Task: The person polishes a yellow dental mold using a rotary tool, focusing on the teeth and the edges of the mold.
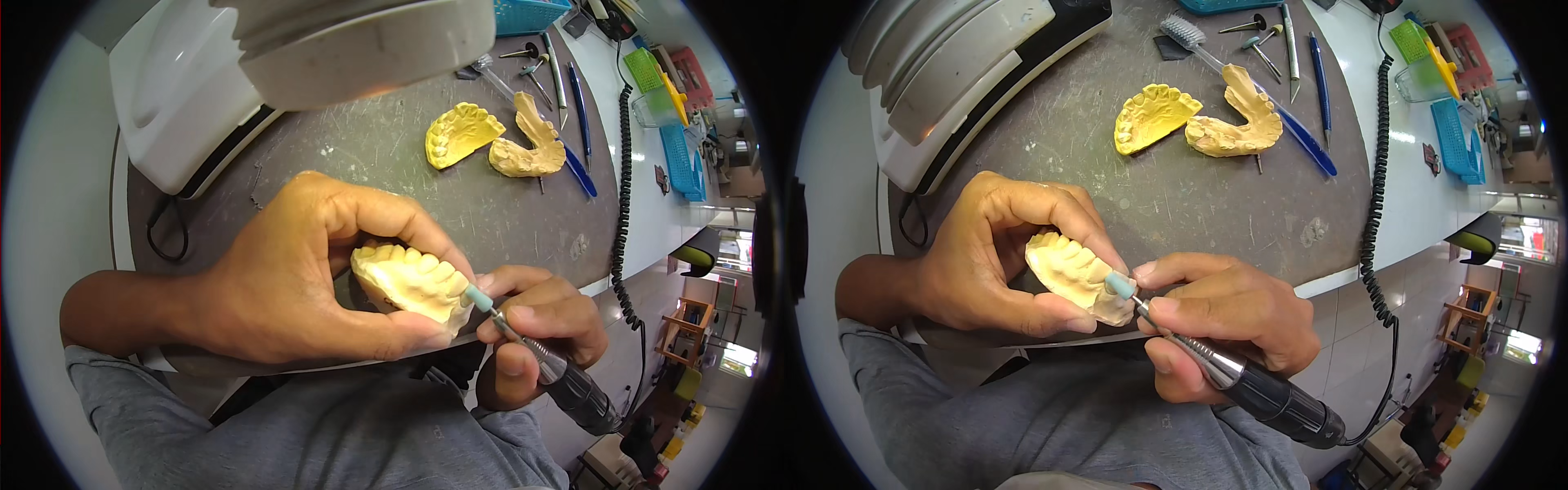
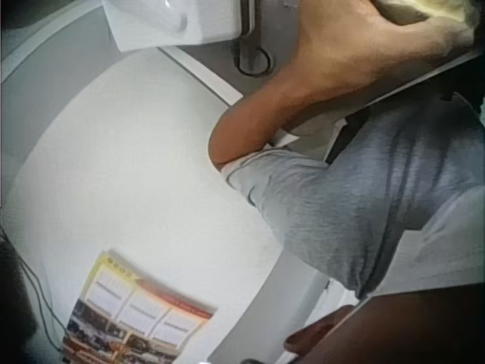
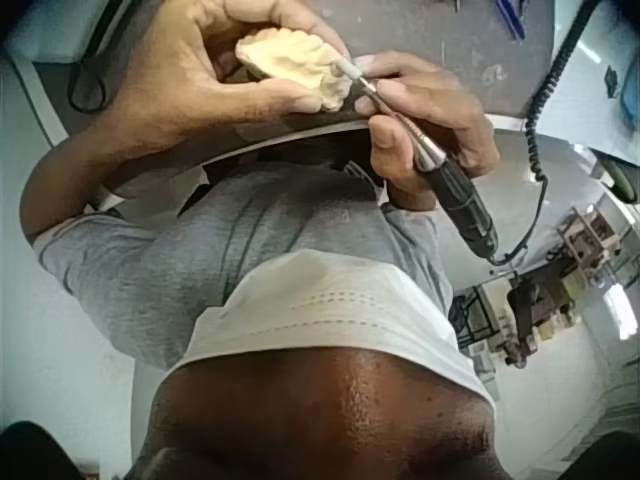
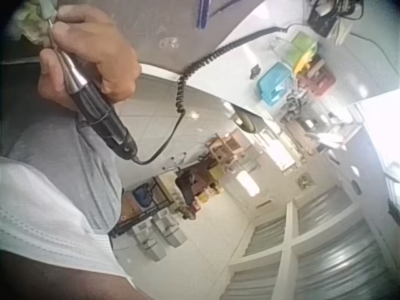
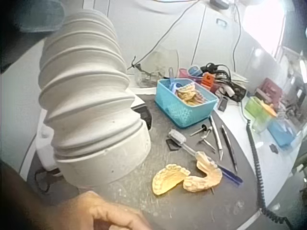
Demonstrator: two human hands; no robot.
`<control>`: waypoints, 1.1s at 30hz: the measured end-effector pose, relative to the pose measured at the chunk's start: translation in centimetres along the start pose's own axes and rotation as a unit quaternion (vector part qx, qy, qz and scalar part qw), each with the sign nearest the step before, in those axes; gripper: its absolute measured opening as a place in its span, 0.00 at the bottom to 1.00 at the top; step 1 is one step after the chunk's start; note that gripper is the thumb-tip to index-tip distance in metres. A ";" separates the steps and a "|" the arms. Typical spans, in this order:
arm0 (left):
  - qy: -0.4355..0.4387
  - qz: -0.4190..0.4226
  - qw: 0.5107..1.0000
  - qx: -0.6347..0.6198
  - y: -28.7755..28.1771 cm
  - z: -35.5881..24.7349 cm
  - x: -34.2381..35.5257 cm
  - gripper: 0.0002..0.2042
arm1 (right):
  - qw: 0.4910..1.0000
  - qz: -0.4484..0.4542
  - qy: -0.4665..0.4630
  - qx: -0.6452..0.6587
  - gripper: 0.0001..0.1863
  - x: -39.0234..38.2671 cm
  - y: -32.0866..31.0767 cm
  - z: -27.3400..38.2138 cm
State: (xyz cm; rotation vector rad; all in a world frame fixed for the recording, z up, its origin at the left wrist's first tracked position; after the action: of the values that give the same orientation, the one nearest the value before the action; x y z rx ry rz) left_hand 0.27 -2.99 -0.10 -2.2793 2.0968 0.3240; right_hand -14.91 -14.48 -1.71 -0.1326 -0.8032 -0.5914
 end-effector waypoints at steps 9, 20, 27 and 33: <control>0.005 -0.002 1.000 0.004 0.2 0.0 0.0 0.16 | 1.000 0.006 0.028 0.003 0.11 -0.1 0.2 0.4; 0.002 -0.008 1.000 0.001 0.1 0.0 0.0 0.15 | 1.000 -0.015 0.021 0.008 0.12 -0.3 0.3 0.2; 0.014 0.009 0.998 -0.065 0.4 0.0 0.2 0.16 | 0.998 -0.059 0.006 0.004 0.12 -0.3 0.2 0.0; 0.000 -0.002 0.999 -0.042 0.3 -0.2 0.1 0.17 | 0.999 -0.046 0.005 0.004 0.13 -0.3 0.2 0.1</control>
State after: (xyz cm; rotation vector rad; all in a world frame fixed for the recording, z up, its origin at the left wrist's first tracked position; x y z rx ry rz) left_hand 0.03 -3.18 0.15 -2.3287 2.1169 0.4181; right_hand -15.05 -14.16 -1.87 -0.0854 -0.8060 -0.6759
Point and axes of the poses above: each hand's wrist, its own x-axis towards the middle knuckle, its own y-axis out of the palm, z = x × y, the point moved 3 cm from there along x, towards the middle knuckle, and after that the axes turned 8 degrees about -y, right-handed, at the moved point
